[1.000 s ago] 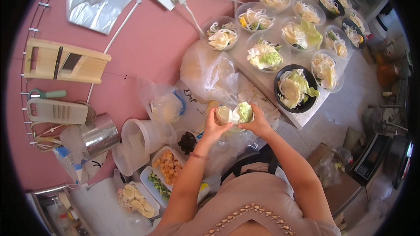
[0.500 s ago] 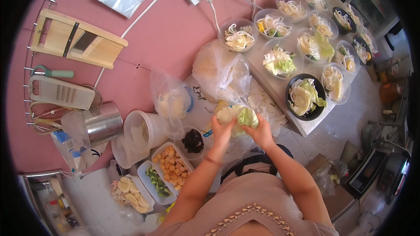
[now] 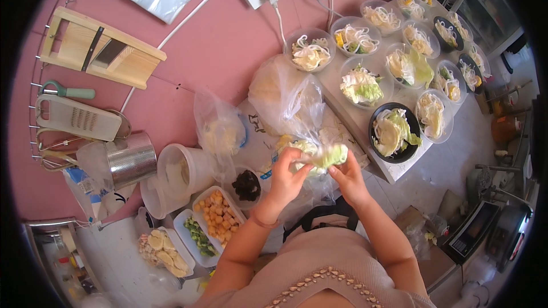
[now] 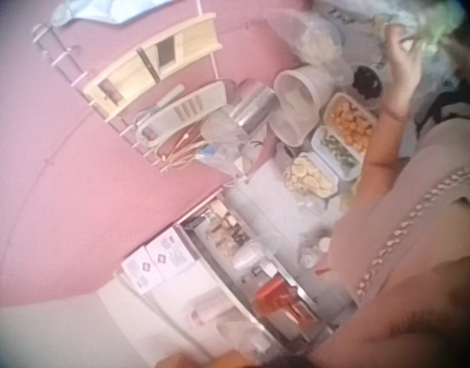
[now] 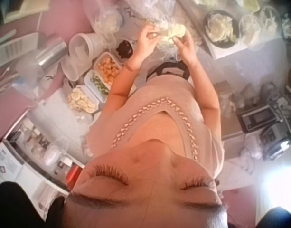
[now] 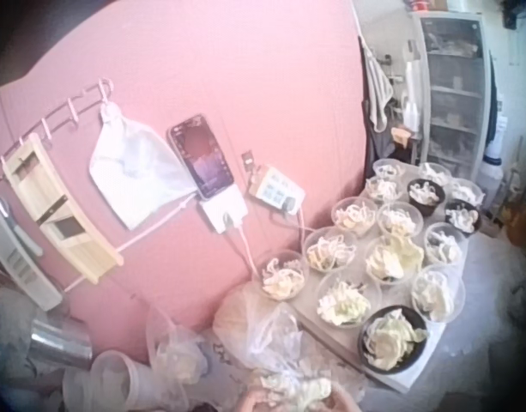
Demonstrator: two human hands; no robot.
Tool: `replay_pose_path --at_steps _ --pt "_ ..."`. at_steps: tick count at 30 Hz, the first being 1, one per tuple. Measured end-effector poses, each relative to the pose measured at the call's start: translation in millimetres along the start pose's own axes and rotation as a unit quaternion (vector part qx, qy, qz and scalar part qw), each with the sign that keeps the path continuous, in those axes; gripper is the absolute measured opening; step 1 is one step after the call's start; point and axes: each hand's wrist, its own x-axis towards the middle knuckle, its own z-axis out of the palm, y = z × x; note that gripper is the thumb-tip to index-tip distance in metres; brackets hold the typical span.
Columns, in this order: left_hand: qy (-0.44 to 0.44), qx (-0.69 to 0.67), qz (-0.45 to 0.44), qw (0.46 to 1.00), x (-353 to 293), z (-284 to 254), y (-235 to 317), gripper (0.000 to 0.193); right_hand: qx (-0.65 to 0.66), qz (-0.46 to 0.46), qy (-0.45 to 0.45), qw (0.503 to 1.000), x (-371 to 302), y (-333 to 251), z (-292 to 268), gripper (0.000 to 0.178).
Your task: The person portions white noodles from a large bowl into multiple small bowls arranged on a table, then tears cabbage leaves and places them on top of the noodles in each bowl. The workspace includes various containers of ingredients and a smartphone mounted on the wall.
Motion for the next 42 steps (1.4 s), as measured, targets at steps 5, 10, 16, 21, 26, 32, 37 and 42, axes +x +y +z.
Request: replay_pose_path --at_steps 5,10,16,21,26,32,37,42 --pt "-0.024 0.256 0.364 0.895 9.7 -14.6 31.5 0.025 0.284 0.040 -0.147 0.947 -8.4 -38.4 14.8 0.091" --pt "-0.039 0.290 0.250 0.923 5.7 -13.4 50.3 0.036 0.072 0.079 -0.046 0.993 -9.8 -46.1 12.5 0.076" --pt "-0.067 0.281 0.183 0.940 11.9 -3.8 93.0 0.055 0.099 0.045 -0.044 0.993 -10.6 -38.9 19.6 0.071" --pt "-0.071 0.213 0.083 0.971 22.2 13.3 85.3 0.047 0.068 0.023 -0.035 0.997 -11.1 -32.4 18.5 0.070" --pt "-0.046 0.162 0.048 0.985 15.4 10.1 67.5 0.041 -0.026 -0.012 0.013 1.000 -12.2 -27.1 16.7 0.057" --pt "0.009 0.153 0.074 0.985 26.7 20.7 81.5 0.031 -0.100 -0.004 0.066 0.993 -11.9 -34.4 31.4 0.052" --pt "0.031 0.190 -0.015 0.981 13.0 17.3 50.8 0.023 -0.143 -0.001 0.061 0.988 -7.5 -23.1 14.5 0.053" --pt "0.075 0.040 -0.090 0.992 15.3 25.2 41.5 0.019 -0.166 -0.041 0.050 0.984 10.2 -26.3 30.2 0.058"
